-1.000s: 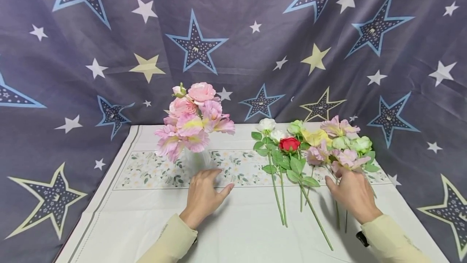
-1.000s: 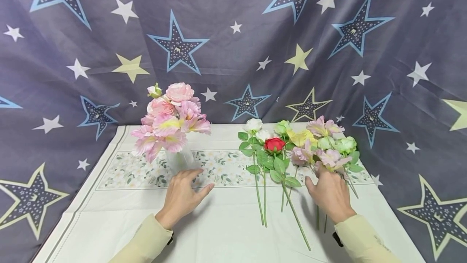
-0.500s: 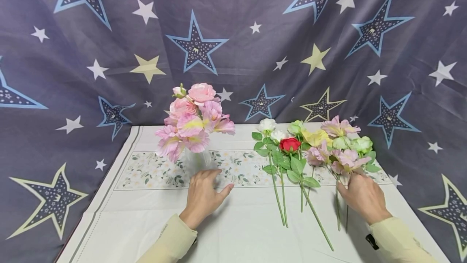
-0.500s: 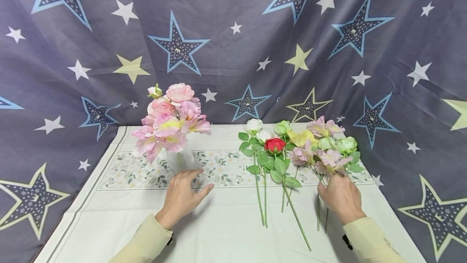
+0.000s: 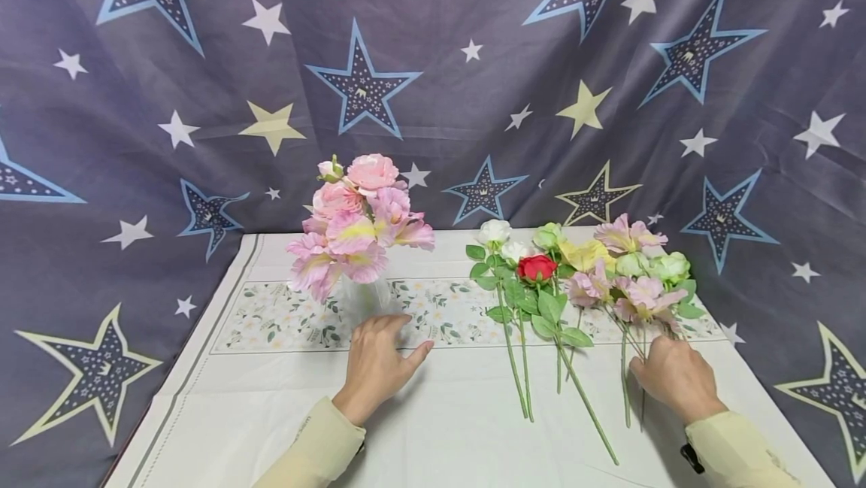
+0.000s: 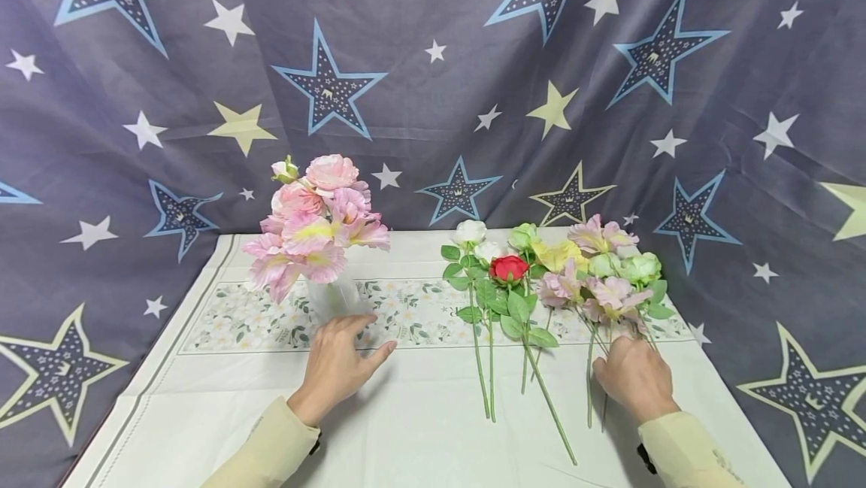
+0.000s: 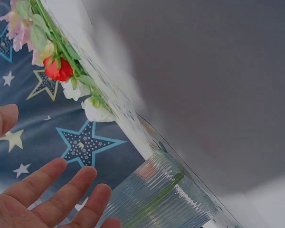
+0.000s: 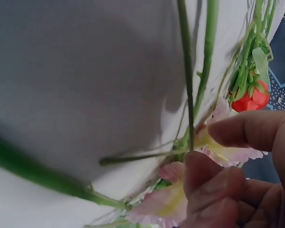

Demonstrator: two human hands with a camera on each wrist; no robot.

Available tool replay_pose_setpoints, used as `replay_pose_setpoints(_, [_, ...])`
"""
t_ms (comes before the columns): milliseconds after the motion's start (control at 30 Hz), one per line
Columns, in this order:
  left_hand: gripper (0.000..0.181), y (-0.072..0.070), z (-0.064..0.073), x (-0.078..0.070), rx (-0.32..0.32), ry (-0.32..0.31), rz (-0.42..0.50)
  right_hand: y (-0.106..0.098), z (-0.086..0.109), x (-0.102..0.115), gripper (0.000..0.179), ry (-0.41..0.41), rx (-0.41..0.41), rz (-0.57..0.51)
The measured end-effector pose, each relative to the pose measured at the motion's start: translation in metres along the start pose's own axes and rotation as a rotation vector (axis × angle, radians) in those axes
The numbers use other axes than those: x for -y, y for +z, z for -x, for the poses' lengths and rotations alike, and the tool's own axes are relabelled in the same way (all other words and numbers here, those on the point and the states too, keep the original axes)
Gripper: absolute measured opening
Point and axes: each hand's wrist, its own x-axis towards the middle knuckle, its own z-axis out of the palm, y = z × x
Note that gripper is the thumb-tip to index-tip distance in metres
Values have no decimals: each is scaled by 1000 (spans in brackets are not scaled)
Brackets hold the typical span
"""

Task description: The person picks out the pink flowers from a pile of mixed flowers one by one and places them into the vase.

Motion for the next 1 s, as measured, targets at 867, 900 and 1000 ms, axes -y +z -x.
replay_pose_setpoints(867, [48,-1,0,0,0,16,-8,9,6,4,31,-50,-200,-106])
replay_pose_setpoints(900, [48,-1,0,0,1,15,-9,8,7,6,30,-63,-228,-109])
replay_pose_setpoints(1000, [49,0,0,0,3,15,-10,6,7,11,30,-109,-319,-119])
